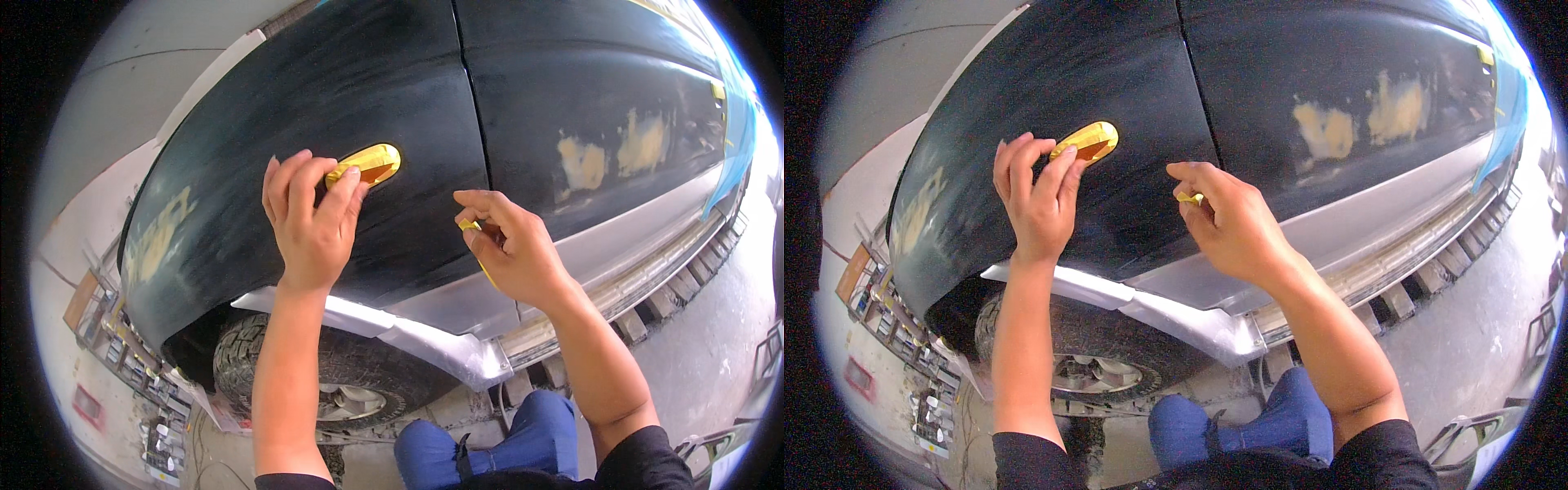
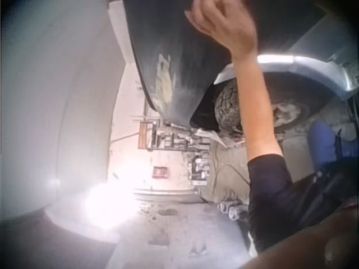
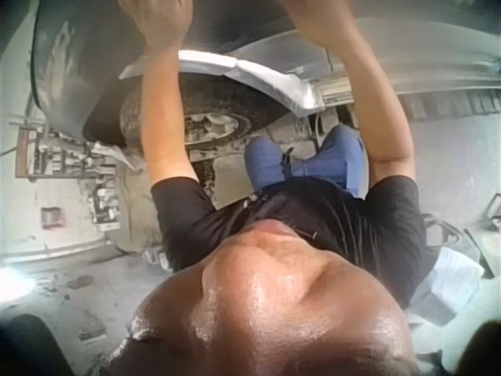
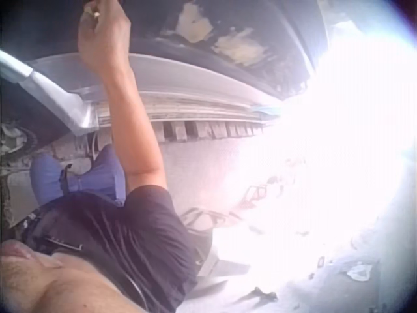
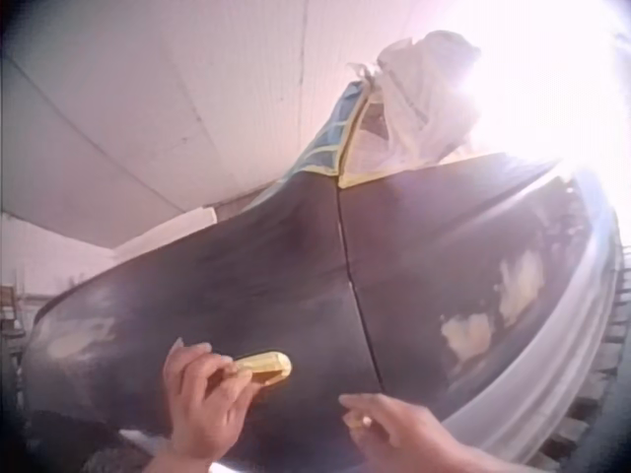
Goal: The person applies yellow masking tape to the front fender and wheel arch of a dark-colored car, then places newspaper over the wheel and lower fender to protect them. The person uses both hands to smooth the tape and newspaper against the car's surface.
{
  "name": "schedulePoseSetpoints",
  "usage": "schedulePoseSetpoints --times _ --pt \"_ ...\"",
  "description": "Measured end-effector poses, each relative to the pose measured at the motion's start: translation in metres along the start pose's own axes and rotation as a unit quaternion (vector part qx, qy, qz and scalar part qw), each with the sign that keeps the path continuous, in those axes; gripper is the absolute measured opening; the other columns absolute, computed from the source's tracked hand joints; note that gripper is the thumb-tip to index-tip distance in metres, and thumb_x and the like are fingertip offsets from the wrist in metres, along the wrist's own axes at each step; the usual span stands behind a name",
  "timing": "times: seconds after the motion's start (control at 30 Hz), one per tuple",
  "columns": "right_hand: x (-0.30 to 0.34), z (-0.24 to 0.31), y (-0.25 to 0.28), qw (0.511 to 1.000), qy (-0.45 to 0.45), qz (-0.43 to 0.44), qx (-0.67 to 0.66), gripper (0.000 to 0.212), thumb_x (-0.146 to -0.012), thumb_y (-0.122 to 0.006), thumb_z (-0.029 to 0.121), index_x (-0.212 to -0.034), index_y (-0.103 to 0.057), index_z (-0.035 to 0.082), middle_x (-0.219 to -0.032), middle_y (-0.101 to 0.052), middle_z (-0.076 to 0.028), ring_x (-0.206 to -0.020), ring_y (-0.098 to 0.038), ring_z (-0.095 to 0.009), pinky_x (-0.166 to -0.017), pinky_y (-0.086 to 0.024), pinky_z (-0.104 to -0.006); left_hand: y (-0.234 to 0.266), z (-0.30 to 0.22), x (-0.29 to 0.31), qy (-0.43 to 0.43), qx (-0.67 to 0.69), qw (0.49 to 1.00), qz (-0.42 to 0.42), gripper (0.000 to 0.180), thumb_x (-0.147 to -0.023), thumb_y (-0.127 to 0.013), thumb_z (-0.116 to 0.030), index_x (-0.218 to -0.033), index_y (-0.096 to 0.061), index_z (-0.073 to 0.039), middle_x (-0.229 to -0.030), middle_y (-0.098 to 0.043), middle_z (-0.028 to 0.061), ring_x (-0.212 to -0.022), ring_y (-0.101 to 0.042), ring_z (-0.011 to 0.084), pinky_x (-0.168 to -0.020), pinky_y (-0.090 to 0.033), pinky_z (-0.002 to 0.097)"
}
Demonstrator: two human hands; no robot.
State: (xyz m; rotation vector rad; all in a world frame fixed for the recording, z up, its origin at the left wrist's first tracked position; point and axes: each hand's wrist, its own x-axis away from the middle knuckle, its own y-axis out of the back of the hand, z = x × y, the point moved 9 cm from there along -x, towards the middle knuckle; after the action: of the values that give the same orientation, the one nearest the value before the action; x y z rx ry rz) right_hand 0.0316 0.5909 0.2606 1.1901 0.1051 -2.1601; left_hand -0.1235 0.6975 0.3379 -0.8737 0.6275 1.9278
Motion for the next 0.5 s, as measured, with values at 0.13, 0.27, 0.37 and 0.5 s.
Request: schedulePoseSetpoints --times 0.13,0.27,0.37,0.5 --pt "0.004 -0.004 0.002 1.000 -0.017 0.005 -0.002 0.037 -0.088 -0.059 -0.001 -0.125 -0.056 0.001 -0.099 -0.068 -0.018 -0.091 -0.068 -0.029 -0.080 -0.053 -0.0341 -0.005 -0.001 0.003 0.000 0.014 1.000 -0.005 0.024 -0.084 -0.074 -0.016 -0.107 -0.070 -0.010 -0.111 -0.063 0.0013 -0.112 -0.055 0.0259 -0.105 -0.039 0.0498" --pt "0.010 -0.005 0.011 1.000 -0.010 0.001 0.009 0.038 -0.088 -0.060 -0.003 -0.125 -0.056 0.001 -0.097 -0.068 -0.015 -0.082 -0.062 -0.022 -0.074 -0.050 -0.0300 0.000 -0.004 0.010 -0.022 -0.062 0.998 -0.005 0.025 -0.086 -0.072 -0.018 -0.110 -0.070 -0.009 -0.110 -0.064 0.0024 -0.107 -0.058 0.0231 -0.105 -0.040 0.0473" --pt "0.013 -0.010 0.017 1.000 -0.009 -0.009 0.013 0.039 -0.088 -0.062 -0.005 -0.126 -0.056 0.001 -0.099 -0.068 -0.009 -0.068 -0.051 -0.009 -0.065 -0.046 -0.0235 0.001 -0.002 0.011 0.025 -0.069 0.997 -0.022 0.026 -0.087 -0.072 -0.022 -0.110 -0.070 -0.009 -0.106 -0.063 0.0041 -0.105 -0.058 0.0217 -0.106 -0.039 0.0463" --pt "0.015 -0.008 0.017 1.000 -0.016 0.002 0.003 0.038 -0.087 -0.060 -0.003 -0.125 -0.056 0.001 -0.097 -0.068 -0.014 -0.080 -0.062 -0.021 -0.074 -0.050 -0.0299 -0.003 -0.014 -0.004 0.045 -0.053 0.997 -0.035 0.028 -0.083 -0.076 -0.030 -0.102 -0.071 -0.010 -0.100 -0.060 0.0019 -0.102 -0.056 0.0217 -0.102 -0.036 0.0461"
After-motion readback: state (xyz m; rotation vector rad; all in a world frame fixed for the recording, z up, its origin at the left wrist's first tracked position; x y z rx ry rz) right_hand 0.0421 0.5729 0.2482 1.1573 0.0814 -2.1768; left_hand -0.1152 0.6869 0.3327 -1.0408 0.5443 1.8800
